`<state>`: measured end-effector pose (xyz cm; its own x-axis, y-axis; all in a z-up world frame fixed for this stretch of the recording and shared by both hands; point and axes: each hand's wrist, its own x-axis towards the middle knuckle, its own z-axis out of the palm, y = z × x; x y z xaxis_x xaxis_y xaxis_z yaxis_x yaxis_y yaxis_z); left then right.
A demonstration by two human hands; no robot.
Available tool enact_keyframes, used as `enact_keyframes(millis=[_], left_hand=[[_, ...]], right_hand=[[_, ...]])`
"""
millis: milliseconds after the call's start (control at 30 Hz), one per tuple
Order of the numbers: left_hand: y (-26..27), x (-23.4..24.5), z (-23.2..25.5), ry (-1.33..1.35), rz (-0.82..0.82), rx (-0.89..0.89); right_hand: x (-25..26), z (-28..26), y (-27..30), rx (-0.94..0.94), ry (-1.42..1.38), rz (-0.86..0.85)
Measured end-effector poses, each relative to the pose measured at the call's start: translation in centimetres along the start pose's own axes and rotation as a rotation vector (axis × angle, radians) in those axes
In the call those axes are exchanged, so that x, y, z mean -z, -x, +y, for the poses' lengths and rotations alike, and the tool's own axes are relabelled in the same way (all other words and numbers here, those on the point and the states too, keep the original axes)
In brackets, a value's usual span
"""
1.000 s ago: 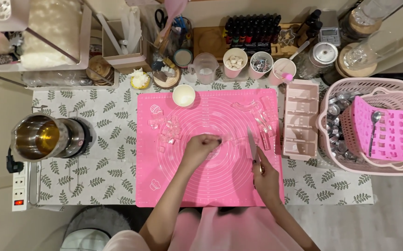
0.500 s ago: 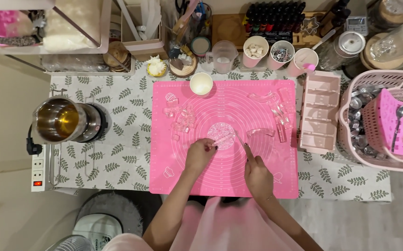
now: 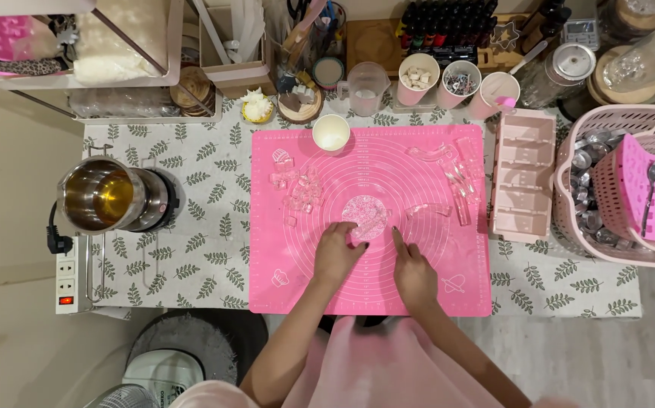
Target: The recorder is seen cutting small wax pieces with a knife and placing them into a cup at a workshop station.
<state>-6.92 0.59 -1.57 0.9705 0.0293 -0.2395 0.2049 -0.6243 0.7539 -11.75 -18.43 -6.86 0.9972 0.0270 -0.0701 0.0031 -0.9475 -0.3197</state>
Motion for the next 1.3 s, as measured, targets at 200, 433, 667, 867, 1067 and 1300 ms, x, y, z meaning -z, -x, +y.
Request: enact_keyframes(millis=[200,433,667,867,1067,1300], left_hand=[[-0.4,-1.4,-0.2,-0.012,0.073,0.044],[-0.6,-0.6,-0.9,-0.002,0.021,0.118],[-0.5,-0.8,-1.0,0.022,0.025,0.085],[-0.4,-0.7,-0.7,0.022,0.026,0.088],[-0.4,-0.7,-1.1,0.055,0.063,0.028],[-0.4,-0.6,-0.4,0.042,0.051,0.103]], right_hand=[[-1.1,0.3,0.0,0.091,0.041,0.067],[1.6,1.5,1.1,-0.033,-0.017,0.008],[2.2,0.8,1.1,0.094,-0.095,0.008],[1.2,0.0,1.0,0.062,-0.088,-0.057],[-0.6,-1.3,-0.8,0.095,-0.086,-0.049],[-0.8,-0.7,1.0,0.095,-0.039,-0.031]])
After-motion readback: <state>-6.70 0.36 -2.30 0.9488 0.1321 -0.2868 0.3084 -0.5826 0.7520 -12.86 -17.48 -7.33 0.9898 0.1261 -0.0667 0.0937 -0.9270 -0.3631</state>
